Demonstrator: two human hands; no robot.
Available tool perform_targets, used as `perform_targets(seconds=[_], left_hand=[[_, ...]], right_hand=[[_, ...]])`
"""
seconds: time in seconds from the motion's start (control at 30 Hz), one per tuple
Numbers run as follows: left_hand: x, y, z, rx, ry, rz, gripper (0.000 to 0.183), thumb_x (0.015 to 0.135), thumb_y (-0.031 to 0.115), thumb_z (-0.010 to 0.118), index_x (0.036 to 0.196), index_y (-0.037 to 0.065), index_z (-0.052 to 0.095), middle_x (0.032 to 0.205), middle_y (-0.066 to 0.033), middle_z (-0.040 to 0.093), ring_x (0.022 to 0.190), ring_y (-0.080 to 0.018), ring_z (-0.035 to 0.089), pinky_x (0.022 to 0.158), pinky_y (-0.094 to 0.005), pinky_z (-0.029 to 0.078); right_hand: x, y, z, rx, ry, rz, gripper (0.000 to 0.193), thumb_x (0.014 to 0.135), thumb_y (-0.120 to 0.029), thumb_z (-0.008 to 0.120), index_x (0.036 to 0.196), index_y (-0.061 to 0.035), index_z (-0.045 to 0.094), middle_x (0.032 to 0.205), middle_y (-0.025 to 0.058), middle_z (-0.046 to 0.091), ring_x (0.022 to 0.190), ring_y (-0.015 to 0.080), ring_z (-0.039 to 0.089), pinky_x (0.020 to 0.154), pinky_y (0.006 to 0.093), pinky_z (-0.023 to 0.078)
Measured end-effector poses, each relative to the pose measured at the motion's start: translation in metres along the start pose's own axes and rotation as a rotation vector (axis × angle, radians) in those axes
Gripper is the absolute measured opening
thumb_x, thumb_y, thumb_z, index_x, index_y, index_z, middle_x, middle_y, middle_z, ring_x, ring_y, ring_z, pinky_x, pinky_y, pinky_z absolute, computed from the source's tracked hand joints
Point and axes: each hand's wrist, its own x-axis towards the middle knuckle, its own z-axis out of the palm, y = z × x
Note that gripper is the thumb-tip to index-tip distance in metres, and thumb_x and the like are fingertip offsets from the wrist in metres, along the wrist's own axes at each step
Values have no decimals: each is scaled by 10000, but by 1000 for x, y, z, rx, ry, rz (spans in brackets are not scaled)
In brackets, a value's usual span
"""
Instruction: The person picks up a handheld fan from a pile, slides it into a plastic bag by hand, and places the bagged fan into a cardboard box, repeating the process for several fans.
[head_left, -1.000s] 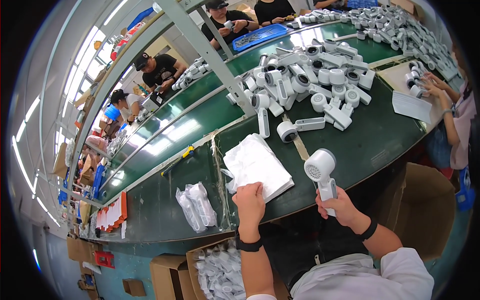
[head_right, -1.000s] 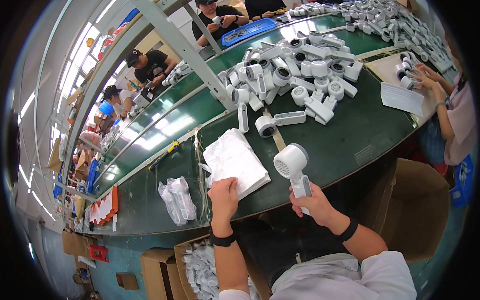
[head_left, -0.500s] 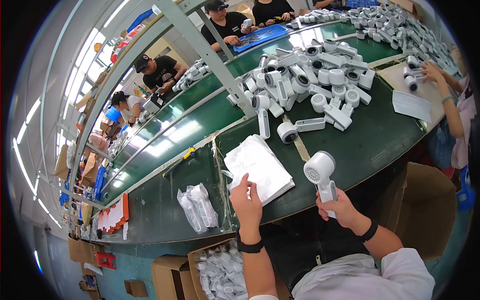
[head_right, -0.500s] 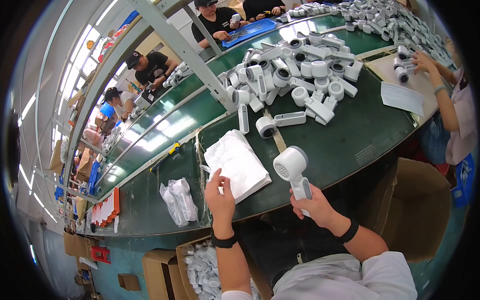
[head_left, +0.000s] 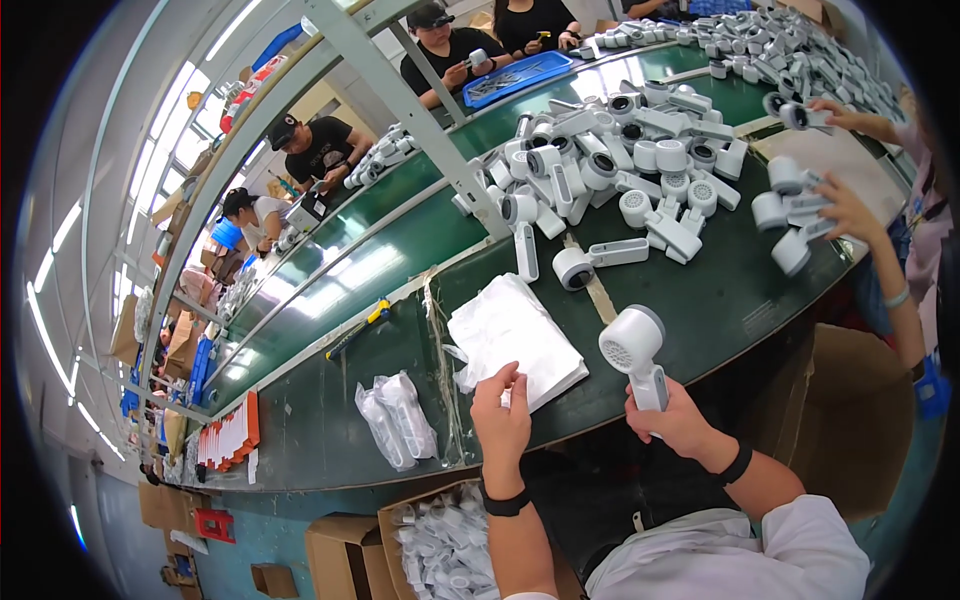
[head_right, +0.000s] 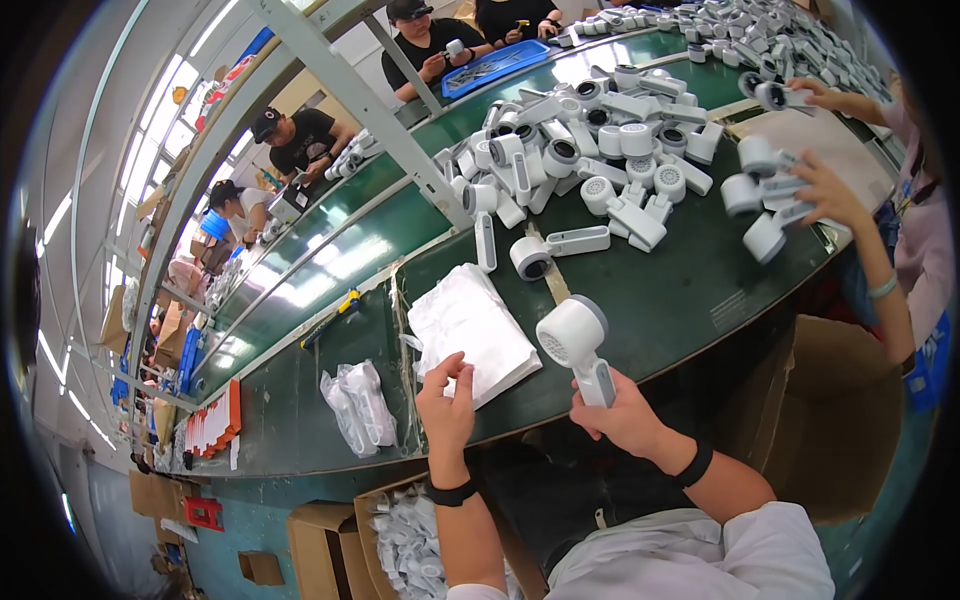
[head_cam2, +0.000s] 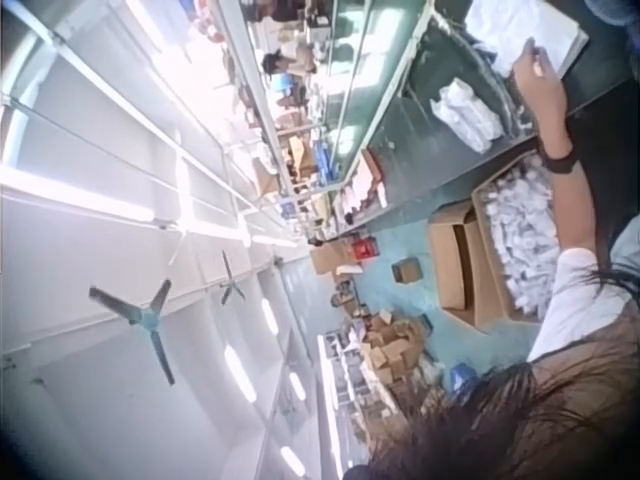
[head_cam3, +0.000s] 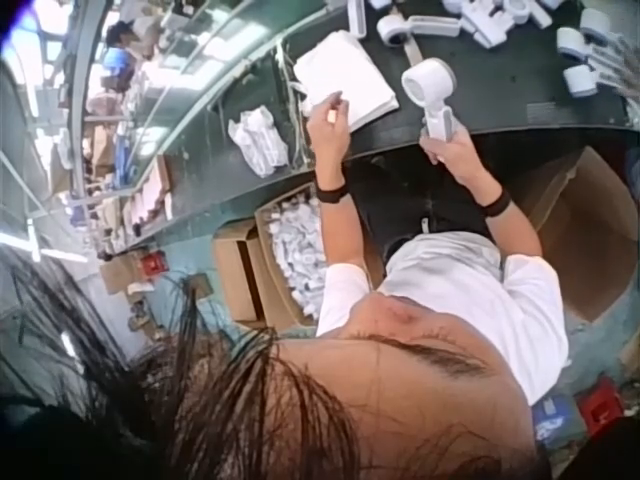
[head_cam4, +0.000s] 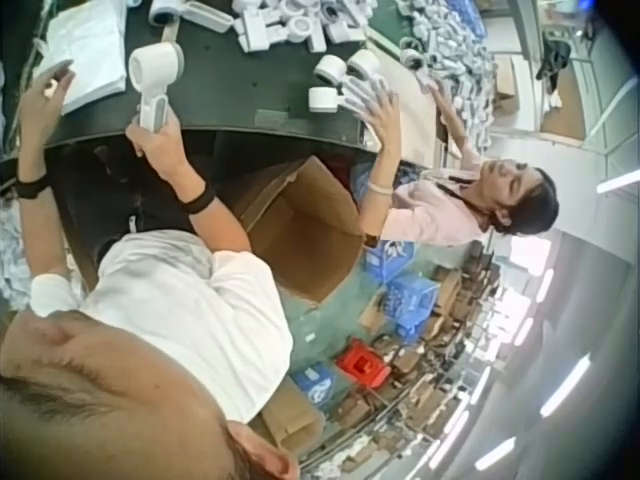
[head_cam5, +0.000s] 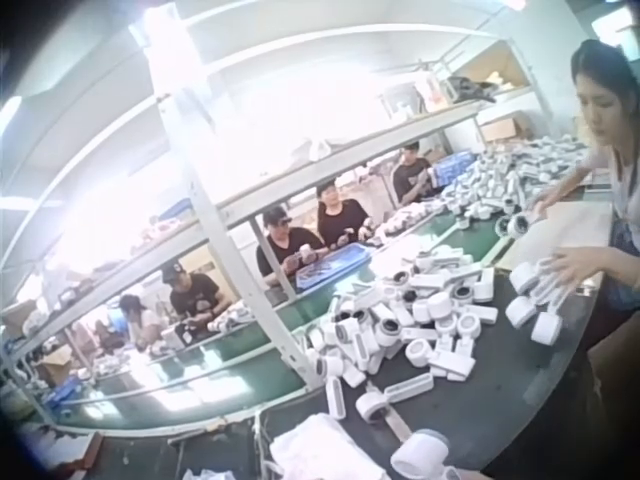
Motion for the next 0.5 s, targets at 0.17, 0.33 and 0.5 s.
perform_targets(seconds=[0.17,0.33,0.5], left_hand=[[-15,15,16,-28,37,44,231,869,51,675,1090,-15,676,879,-86,668,816,-153,620,754,-271,480],[-32,37,28,-459,6,-220,219,911,51,645,1111,-37,647,940,-70,667,826,-119,623,745,-237,493],[-40,18,27,-912,56,-431,230,949,30,583,1168,-41,595,1002,-79,640,866,-134,614,780,-243,498]], right_hand=[[21,-2,25,-215,73,-128,418,778,-56,746,1106,-53,486,938,47,607,684,110,576,562,248,465],[37,-4,50,-325,122,-198,388,775,-174,772,1039,-25,529,929,33,609,824,109,566,735,278,477],[49,12,52,-395,243,-294,299,781,-111,697,1014,-16,536,855,39,599,783,114,560,713,288,476]])
